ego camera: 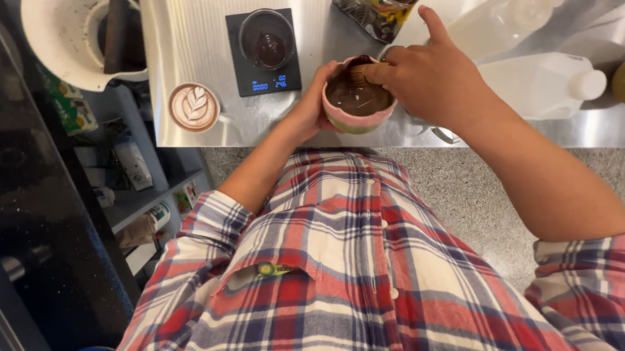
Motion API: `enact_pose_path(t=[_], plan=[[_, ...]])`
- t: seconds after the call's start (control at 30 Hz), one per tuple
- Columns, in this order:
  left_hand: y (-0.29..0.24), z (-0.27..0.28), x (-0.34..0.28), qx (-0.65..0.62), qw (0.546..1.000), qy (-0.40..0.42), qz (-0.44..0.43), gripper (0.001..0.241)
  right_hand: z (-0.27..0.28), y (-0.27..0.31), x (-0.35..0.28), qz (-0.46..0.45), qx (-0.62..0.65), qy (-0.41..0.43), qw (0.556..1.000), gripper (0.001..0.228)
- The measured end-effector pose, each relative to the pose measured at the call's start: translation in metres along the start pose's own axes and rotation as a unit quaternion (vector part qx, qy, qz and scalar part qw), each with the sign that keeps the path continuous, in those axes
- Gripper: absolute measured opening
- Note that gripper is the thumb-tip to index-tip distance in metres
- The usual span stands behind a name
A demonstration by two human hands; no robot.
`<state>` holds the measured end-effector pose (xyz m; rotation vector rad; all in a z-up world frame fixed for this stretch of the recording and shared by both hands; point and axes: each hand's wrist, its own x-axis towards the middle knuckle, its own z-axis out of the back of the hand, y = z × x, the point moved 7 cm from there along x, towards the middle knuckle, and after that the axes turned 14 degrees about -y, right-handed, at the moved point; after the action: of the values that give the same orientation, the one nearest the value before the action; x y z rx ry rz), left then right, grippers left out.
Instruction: Preparing a matcha beverage by weighing dark liquid, whisking it with powder in a bowl, and adding milk.
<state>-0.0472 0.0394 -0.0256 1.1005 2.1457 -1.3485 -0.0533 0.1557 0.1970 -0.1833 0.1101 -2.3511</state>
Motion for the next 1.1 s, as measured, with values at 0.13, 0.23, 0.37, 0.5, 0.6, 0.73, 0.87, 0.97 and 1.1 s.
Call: enact_pose_path(t=[0.13,0.23,0.37,0.5,0.6,0.73,0.87,0.97,1.1], plan=[[-0.017,-0.006,-0.012,0.032,0.999,-0.023,-0.025,0.075,-0.006,-0.008,-0.006,-0.035,-0.026,0.062,0.997,0.032],[-0.032,-0.010,-0.016,0.104,0.992,-0.053,-0.053,0.074,-0.013,-0.010,-0.009,-0.060,0.043,0.135,0.988,0.024],[-0.037,-0.010,-0.010,0.133,0.985,-0.083,-0.074,0.075,-0.032,-0.020,-0.013,-0.068,0.075,0.141,0.985,0.027],[-0.023,-0.017,0.001,0.134,0.989,-0.054,-0.023,0.077,-0.017,-0.015,-0.009,-0.028,0.210,0.015,0.977,0.031],[-0.024,-0.021,0.000,0.133,0.990,-0.051,-0.010,0.078,-0.011,-0.021,-0.011,-0.040,0.099,0.029,0.994,0.032],[-0.033,-0.021,-0.003,0.132,0.987,-0.080,-0.051,0.076,-0.005,-0.033,-0.022,-0.101,0.043,0.136,0.985,0.029],[-0.036,-0.020,0.000,0.052,0.992,-0.030,-0.107,0.067,0.001,-0.044,-0.033,-0.111,0.213,0.079,0.968,0.023],[-0.040,-0.014,0.002,0.033,0.982,-0.029,-0.185,0.063,0.000,-0.065,-0.050,-0.230,0.392,0.040,0.890,0.033],[-0.040,-0.019,-0.010,0.076,0.968,-0.056,-0.235,0.062,-0.015,-0.063,-0.061,-0.264,0.436,-0.016,0.860,0.033]])
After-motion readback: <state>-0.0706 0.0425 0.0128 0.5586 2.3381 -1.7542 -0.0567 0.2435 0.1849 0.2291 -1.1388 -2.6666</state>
